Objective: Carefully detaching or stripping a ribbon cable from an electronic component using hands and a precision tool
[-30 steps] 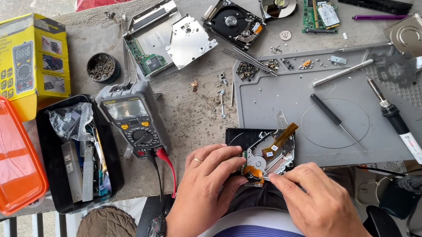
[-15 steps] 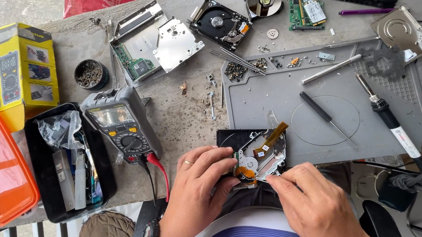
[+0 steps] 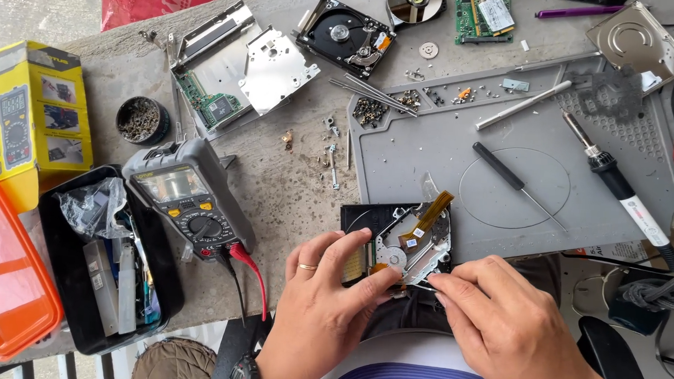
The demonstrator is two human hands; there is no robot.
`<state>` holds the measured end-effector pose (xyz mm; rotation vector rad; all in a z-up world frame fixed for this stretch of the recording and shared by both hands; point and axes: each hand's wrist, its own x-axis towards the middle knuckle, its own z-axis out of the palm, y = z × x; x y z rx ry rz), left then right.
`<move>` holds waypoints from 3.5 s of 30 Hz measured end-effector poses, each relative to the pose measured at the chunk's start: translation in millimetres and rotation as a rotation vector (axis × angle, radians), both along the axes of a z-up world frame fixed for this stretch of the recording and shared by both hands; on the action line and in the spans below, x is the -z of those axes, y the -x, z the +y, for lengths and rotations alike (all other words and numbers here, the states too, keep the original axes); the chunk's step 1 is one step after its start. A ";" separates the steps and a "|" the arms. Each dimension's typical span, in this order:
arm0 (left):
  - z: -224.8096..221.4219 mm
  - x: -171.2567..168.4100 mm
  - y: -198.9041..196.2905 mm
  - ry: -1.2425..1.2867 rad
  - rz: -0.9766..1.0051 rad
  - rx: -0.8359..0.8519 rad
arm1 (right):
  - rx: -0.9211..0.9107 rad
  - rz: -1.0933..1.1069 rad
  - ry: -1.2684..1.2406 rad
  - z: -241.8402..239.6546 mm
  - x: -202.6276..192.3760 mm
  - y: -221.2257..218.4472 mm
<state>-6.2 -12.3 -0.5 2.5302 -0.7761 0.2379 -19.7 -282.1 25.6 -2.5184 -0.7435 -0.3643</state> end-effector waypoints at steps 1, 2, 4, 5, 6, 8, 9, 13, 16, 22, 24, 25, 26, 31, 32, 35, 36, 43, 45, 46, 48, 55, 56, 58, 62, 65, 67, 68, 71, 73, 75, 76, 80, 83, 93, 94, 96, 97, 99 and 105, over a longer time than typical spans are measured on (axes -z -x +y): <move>-1.0 1.2 0.0 0.000 -0.001 0.005 | 0.005 -0.001 0.000 -0.1 0.0 0.0; -2.1 2.4 -0.1 -0.009 -0.009 -0.014 | 0.008 0.014 -0.011 -0.3 0.1 -0.1; -2.4 4.2 0.0 -0.021 -0.015 -0.026 | 0.016 0.032 -0.025 0.9 0.7 0.2; -2.0 4.9 -0.3 -0.005 -0.012 -0.027 | 0.007 0.032 -0.030 1.9 1.2 -0.1; -1.6 5.7 -0.7 0.012 -0.009 -0.029 | -0.002 0.032 -0.036 3.0 1.7 -0.4; -2.4 6.3 -1.1 0.023 -0.012 -0.025 | -0.001 0.034 -0.043 4.5 1.9 -1.2; -2.5 6.5 -1.3 0.035 -0.016 -0.028 | -0.007 0.035 -0.049 5.4 2.0 -1.9; -3.9 6.6 -1.8 0.051 0.005 -0.036 | 0.016 0.029 -0.058 -1.9 1.1 -5.5; -2.5 8.6 -1.7 0.068 0.015 -0.036 | 0.050 0.005 -0.052 -6.5 4.1 -5.6; -1.4 11.8 -2.3 0.061 0.015 -0.046 | 0.042 -0.039 -0.042 -0.1 4.4 -7.6; -0.8 12.3 -2.2 0.067 0.018 -0.046 | 0.048 -0.050 -0.020 2.8 5.2 -7.9; -0.5 12.2 -2.0 0.068 0.016 -0.047 | 0.046 -0.051 -0.019 2.7 8.1 -6.7; -0.1 12.1 -1.8 0.057 0.019 -0.042 | 0.055 -0.043 -0.008 2.9 11.1 -5.5; 0.3 11.2 -2.4 0.066 0.003 -0.027 | 0.077 -0.013 -0.015 3.1 24.9 -0.6; -0.1 11.0 -2.3 0.068 0.006 -0.032 | 0.076 -0.022 -0.004 2.8 25.2 -0.3; 0.7 11.0 -2.1 0.070 0.013 -0.035 | 0.069 -0.030 -0.010 3.1 24.7 -1.2; 1.2 11.0 -2.0 0.072 0.020 -0.032 | 0.066 -0.027 -0.025 3.2 24.1 -1.7; -12.5 -14.1 -3.5 0.107 0.087 -0.102 | 0.064 -0.023 -0.019 2.6 21.4 -2.7; -25.9 -26.5 -6.2 -0.001 -0.024 -0.188 | 0.072 -0.045 -0.017 4.1 19.5 -3.3; -29.9 -27.9 -10.7 -0.006 -0.025 -0.190 | 0.070 -0.046 -0.022 4.2 19.7 -3.0; -39.0 -30.5 -21.5 0.006 0.042 -0.057 | 0.068 -0.045 -0.009 3.2 19.9 -2.5; -66.4 -26.4 -32.8 0.129 0.244 -0.061 | 0.058 -0.057 -0.028 3.4 17.6 -3.2; -70.0 -24.8 -32.8 0.138 0.275 -0.122 | 0.062 -0.065 -0.022 3.3 17.7 -3.3; -76.0 -23.9 -33.1 0.145 0.307 -0.180 | 0.068 -0.071 -0.016 2.9 18.3 -3.4; -80.5 -27.5 -35.1 0.182 0.371 -0.241 | 0.048 -0.070 -0.051 1.2 15.0 -3.7; -78.7 -31.9 -36.3 0.209 0.414 -0.255 | 0.054 -0.041 -0.091 -6.4 3.0 -6.2; -74.6 -34.1 -35.9 0.228 0.427 -0.261 | 0.060 -0.021 -0.118 -14.0 -2.5 -8.9; -71.8 -34.0 -35.3 0.246 0.417 -0.260 | 0.124 -0.057 -0.101 -18.8 -2.7 -10.4; -62.1 -36.5 -34.5 0.294 0.389 -0.253 | 0.253 -0.102 -0.015 -28.0 1.2 -13.9; -54.6 -37.3 -35.1 0.326 0.367 -0.247 | 0.317 -0.114 0.054 -31.2 7.3 -16.2; -46.1 -35.6 -35.3 0.355 0.378 -0.275 | 0.376 -0.132 0.162 -32.7 15.9 -18.3; -43.3 -35.4 -36.6 0.357 0.374 -0.275 | 0.374 -0.136 0.163 -32.3 17.8 -17.7; -33.5 -37.0 -41.4 0.425 0.381 -0.271 | 0.372 -0.115 0.147 -25.4 10.8 -20.0; -27.9 -38.8 -44.7 0.458 0.386 -0.264 | 0.309 -0.098 -0.034 -17.9 1.1 -23.6; -24.1 -61.7 -44.3 0.421 0.312 -0.118 | -0.013 -0.065 -0.200 5.5 -48.7 -65.9; -25.2 -64.3 -43.3 0.424 0.306 -0.121 | -0.018 -0.070 -0.198 7.4 -50.7 -65.7; -27.1 -69.0 -40.5 0.366 0.274 -0.139 | 0.017 0.026 -0.332 11.6 -54.5 -65.7; -27.0 -70.7 -40.5 0.371 0.269 -0.146 | 0.009 0.023 -0.329 11.3 -53.2 -63.8; -27.0 -73.8 -40.7 0.317 0.195 -0.123 | 0.032 0.116 -0.463 10.1 -50.4 -59.9; -30.6 -72.2 -37.7 0.393 0.120 -0.075 | 0.056 -0.003 -0.495 -2.0 -25.0 -46.2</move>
